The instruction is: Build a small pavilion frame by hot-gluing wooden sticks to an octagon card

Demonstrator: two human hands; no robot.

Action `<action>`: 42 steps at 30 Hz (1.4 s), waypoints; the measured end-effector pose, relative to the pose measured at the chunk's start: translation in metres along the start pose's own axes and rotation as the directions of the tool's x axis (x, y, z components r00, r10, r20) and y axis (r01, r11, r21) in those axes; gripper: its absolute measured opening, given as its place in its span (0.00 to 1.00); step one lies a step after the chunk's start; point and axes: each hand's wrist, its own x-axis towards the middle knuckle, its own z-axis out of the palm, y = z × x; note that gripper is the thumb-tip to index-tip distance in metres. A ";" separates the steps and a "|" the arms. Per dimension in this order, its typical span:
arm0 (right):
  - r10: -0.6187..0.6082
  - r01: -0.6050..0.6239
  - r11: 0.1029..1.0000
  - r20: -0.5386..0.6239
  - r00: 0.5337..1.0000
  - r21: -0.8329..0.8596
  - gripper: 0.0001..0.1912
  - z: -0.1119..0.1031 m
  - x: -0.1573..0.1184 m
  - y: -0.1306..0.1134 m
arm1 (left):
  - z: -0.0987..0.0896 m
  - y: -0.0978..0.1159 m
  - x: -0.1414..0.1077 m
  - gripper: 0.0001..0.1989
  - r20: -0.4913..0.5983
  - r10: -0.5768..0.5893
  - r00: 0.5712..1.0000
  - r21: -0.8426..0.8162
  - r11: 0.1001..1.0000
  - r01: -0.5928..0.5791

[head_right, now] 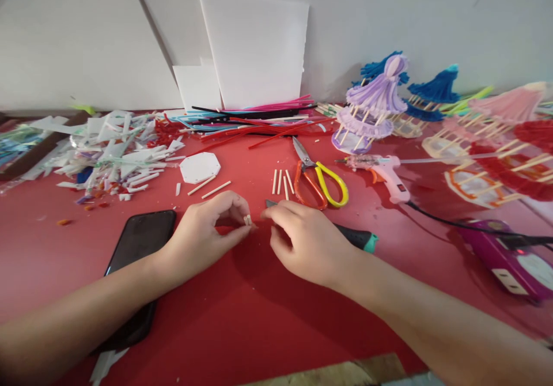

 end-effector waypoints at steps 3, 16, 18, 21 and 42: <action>0.009 0.001 0.991 0.072 0.997 -0.131 0.13 -0.002 -0.002 0.000 | -0.001 -0.002 0.001 0.10 0.003 -0.012 1.000 0.022 1.000 0.012; -0.025 0.054 0.960 0.110 0.994 -0.274 0.15 -0.007 -0.006 -0.001 | -0.001 -0.001 0.002 0.04 0.007 -0.028 1.000 0.055 0.998 0.028; -0.031 0.058 0.959 0.102 0.994 -0.279 0.16 -0.008 -0.005 0.000 | -0.001 -0.001 0.002 0.04 0.007 -0.030 1.000 0.045 0.999 0.030; -0.049 0.081 0.950 0.114 0.992 -0.300 0.18 -0.007 -0.004 0.001 | -0.001 -0.002 0.002 0.04 0.008 -0.024 1.000 0.029 0.999 0.024; -0.016 0.085 0.909 0.171 0.985 -0.407 0.17 -0.016 -0.004 0.011 | -0.001 -0.004 0.001 0.05 0.014 -0.026 1.000 0.018 1.000 0.026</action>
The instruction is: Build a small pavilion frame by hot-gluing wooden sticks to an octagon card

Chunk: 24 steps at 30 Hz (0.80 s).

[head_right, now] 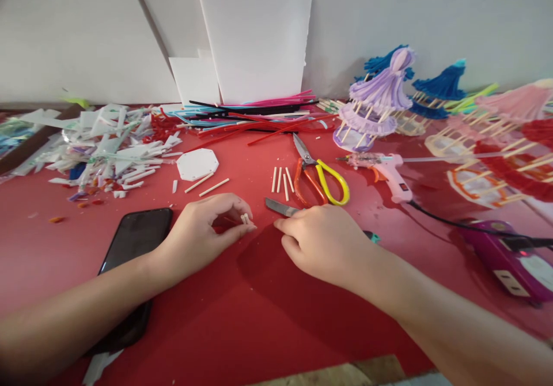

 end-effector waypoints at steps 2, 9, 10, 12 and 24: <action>-0.007 0.007 1.000 -0.010 1.000 0.001 0.16 -0.002 0.000 0.000 | 0.000 0.000 0.000 0.05 -0.002 0.000 1.000 0.004 1.000 0.000; -0.051 0.049 0.993 0.019 0.999 0.108 0.15 -0.004 -0.003 -0.001 | -0.001 0.001 0.002 0.05 -0.001 0.002 1.000 0.026 1.000 -0.002; -0.045 0.042 0.995 0.025 0.999 0.093 0.16 -0.003 -0.003 0.001 | -0.001 0.001 0.002 0.05 0.001 0.004 1.000 0.026 1.000 -0.004; -0.025 0.022 0.997 0.036 0.999 0.074 0.20 -0.002 -0.003 0.005 | -0.001 0.001 0.001 0.04 0.009 0.008 1.000 0.020 1.000 -0.008; 0.143 -0.139 0.988 0.053 0.988 -0.067 0.08 -0.008 -0.001 0.021 | -0.001 0.001 0.004 0.04 0.019 -0.126 0.992 -0.065 0.990 0.127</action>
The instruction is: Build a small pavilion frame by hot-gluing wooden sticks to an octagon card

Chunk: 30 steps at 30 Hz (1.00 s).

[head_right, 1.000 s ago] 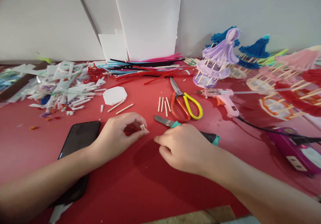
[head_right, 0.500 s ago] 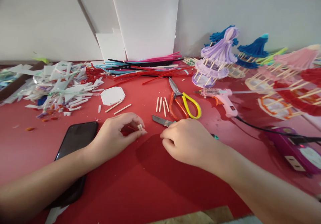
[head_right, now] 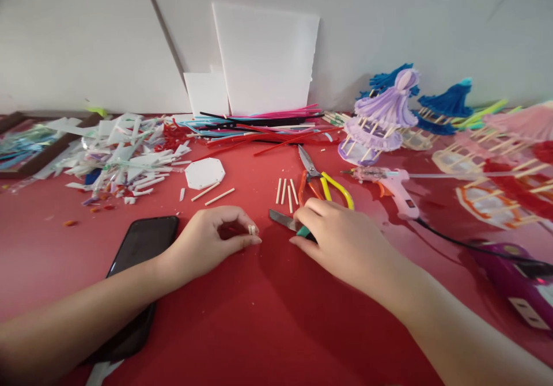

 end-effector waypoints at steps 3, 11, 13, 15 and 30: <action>-0.001 0.001 1.000 0.022 1.000 0.012 0.09 0.004 0.001 -0.001 | 0.000 -0.001 0.000 0.03 0.000 -0.052 0.999 -0.052 0.997 0.052; -0.015 0.021 0.988 -0.043 0.999 0.155 0.02 0.006 0.007 -0.006 | 0.000 -0.003 0.001 0.03 0.005 -0.040 0.999 -0.033 0.999 0.040; 0.032 -0.008 0.987 -0.151 0.988 0.158 0.03 0.007 0.008 -0.006 | 0.000 -0.002 0.001 0.02 -0.003 -0.013 1.000 -0.022 1.000 0.013; 0.078 -0.021 0.981 -0.295 0.952 0.192 0.04 0.007 0.008 -0.008 | 0.001 -0.002 0.003 0.01 -0.020 0.029 0.999 0.003 1.000 -0.029; -0.233 0.392 0.886 -0.494 0.838 0.247 0.15 0.010 -0.007 -0.030 | 0.001 0.001 0.000 0.04 -0.030 0.290 0.957 -0.041 0.956 -0.291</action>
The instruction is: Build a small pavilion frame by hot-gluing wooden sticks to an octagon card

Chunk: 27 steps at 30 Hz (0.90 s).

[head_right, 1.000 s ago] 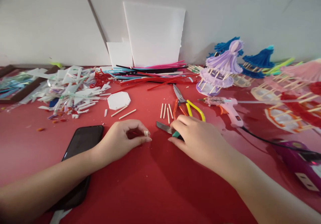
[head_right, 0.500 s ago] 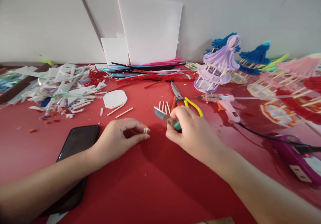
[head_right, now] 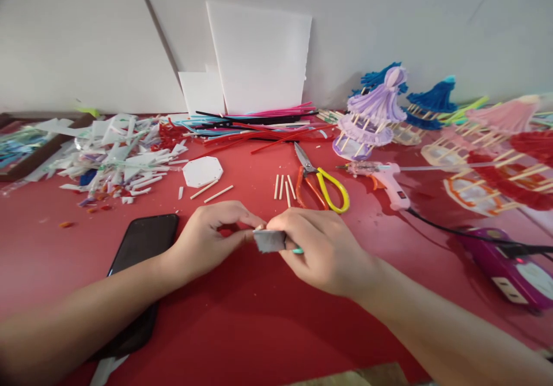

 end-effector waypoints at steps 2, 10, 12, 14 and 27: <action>0.018 -0.030 0.993 -0.108 0.994 -0.111 0.15 -0.003 0.000 0.004 | 0.000 -0.002 0.002 0.03 -0.059 -0.099 0.993 -0.014 0.995 0.099; -0.034 -0.060 0.869 -0.180 0.983 -0.492 0.07 0.003 0.015 0.022 | 0.002 -0.008 0.003 0.09 -0.081 -0.268 0.960 -0.053 0.963 0.265; 0.100 -0.114 0.867 -0.055 0.993 -0.486 0.06 0.008 0.014 0.027 | 0.003 -0.008 0.002 0.10 -0.052 -0.247 0.968 -0.026 0.969 0.246; 0.233 -0.170 0.858 0.073 0.970 -0.485 0.07 0.011 0.012 0.031 | 0.003 -0.007 0.001 0.09 -0.054 -0.229 0.972 -0.037 0.973 0.227; 0.035 -0.050 0.982 -0.088 0.996 -0.182 0.07 -0.001 0.013 0.010 | -0.001 0.001 0.000 0.06 -0.008 -0.208 0.978 -0.058 0.977 0.207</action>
